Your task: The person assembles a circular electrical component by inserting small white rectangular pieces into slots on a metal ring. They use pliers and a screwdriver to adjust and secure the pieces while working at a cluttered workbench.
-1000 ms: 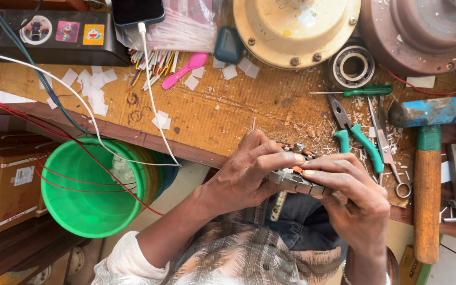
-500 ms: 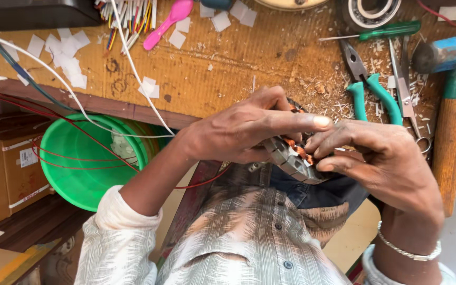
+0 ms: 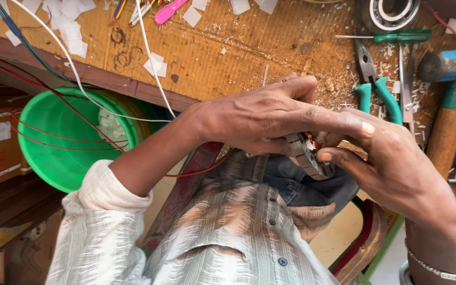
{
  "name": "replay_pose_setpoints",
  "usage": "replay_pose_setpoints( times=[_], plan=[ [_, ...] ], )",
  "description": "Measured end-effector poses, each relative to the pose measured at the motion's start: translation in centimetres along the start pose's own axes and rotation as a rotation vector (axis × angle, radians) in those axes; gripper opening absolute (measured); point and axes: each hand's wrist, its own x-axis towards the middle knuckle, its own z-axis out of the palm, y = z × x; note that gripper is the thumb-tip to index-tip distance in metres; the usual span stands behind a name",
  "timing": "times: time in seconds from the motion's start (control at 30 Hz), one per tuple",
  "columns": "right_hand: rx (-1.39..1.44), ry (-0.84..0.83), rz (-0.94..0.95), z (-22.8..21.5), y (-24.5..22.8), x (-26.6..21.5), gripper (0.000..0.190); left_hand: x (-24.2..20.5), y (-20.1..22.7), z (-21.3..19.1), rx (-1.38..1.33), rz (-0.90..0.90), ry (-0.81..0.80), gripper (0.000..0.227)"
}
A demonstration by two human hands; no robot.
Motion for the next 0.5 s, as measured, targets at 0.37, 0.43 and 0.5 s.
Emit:
replay_pose_setpoints(
  times=[0.37, 0.43, 0.5],
  plan=[
    [0.282, 0.319, -0.246, 1.2, 2.8, -0.4, 0.011, 2.3, 0.4, -2.0, -0.016, -0.076, 0.011, 0.094],
    [0.042, 0.483, -0.212, 1.8, 3.2, -1.7, 0.006, 1.4, 0.3, -2.2, 0.044, -0.046, 0.036, 0.088],
    [-0.18, 0.594, -0.207, 1.5, 3.9, -2.1, 0.005, 0.7, 0.0, -2.3, 0.079, -0.014, 0.034, 0.079]
  ],
)
